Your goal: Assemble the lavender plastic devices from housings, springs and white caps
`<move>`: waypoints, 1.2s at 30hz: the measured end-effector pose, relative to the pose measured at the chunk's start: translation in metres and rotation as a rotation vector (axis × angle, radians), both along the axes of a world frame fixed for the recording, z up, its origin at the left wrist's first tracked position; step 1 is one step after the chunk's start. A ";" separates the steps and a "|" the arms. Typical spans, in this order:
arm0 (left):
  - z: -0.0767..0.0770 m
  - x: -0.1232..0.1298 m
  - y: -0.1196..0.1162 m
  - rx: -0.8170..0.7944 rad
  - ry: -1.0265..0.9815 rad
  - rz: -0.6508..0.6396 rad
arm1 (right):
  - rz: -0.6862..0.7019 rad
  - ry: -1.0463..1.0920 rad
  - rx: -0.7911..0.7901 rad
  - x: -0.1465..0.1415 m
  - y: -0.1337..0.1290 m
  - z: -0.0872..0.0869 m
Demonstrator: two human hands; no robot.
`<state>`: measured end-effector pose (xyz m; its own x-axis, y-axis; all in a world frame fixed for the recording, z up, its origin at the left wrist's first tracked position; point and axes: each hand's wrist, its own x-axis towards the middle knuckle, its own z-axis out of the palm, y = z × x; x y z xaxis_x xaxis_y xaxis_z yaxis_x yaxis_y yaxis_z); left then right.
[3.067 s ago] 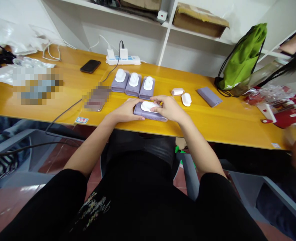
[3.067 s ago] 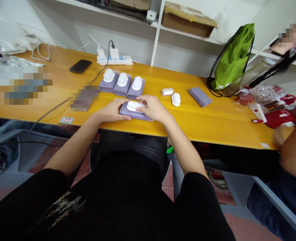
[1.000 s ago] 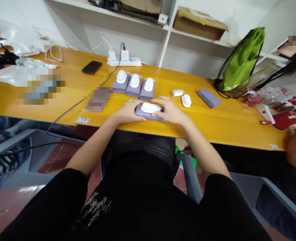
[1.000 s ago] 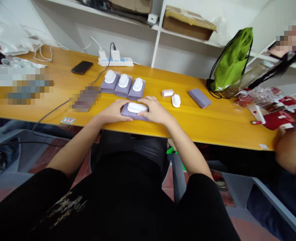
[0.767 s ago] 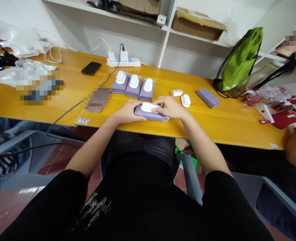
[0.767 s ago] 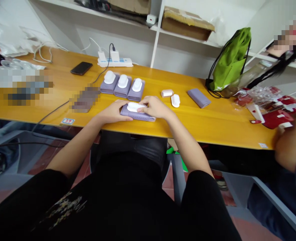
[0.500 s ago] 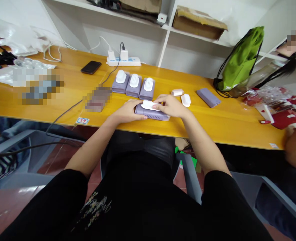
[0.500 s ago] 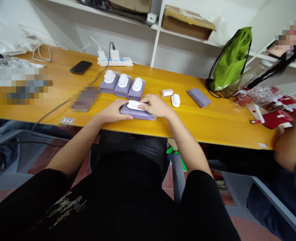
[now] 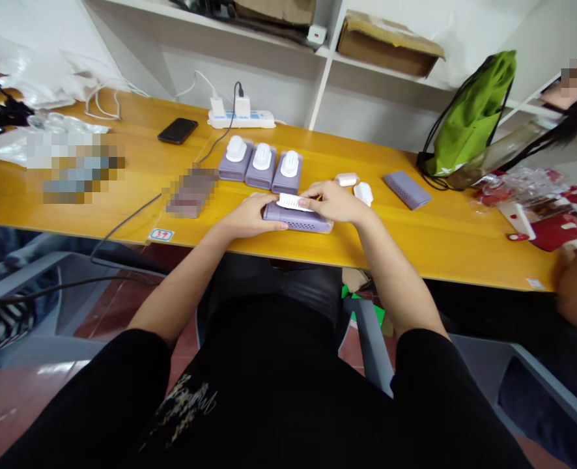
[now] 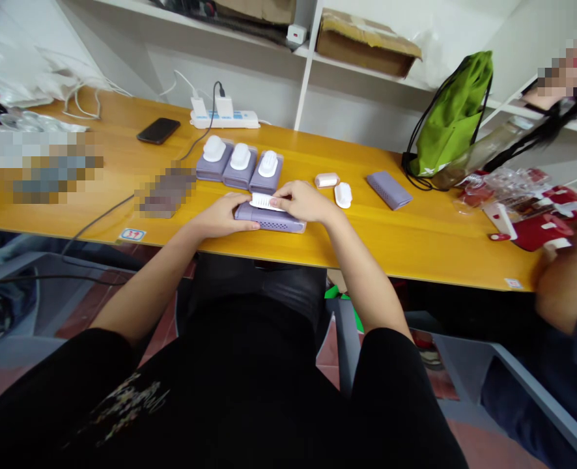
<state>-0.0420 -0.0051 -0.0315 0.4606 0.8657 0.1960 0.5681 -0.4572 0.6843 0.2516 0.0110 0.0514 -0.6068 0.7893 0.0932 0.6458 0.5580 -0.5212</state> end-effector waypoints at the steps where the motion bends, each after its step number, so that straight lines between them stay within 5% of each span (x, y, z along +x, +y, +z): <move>1: 0.000 0.000 0.000 0.001 0.000 -0.001 | 0.008 -0.001 0.004 0.000 0.000 0.000; 15: 0.006 0.000 -0.001 0.006 -0.036 -0.037 | 0.006 -0.099 0.058 -0.014 -0.009 0.008; 26: 0.005 0.000 0.000 0.011 -0.010 -0.058 | 0.260 0.029 0.159 -0.039 -0.012 -0.017; 36: 0.008 0.000 -0.003 0.012 -0.001 -0.058 | 0.332 -0.048 0.161 -0.034 -0.012 -0.009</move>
<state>-0.0416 -0.0081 -0.0236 0.5095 0.8354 0.2061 0.5402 -0.4970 0.6790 0.2173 -0.0012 0.0428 -0.8344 0.5260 0.1648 0.4373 0.8137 -0.3830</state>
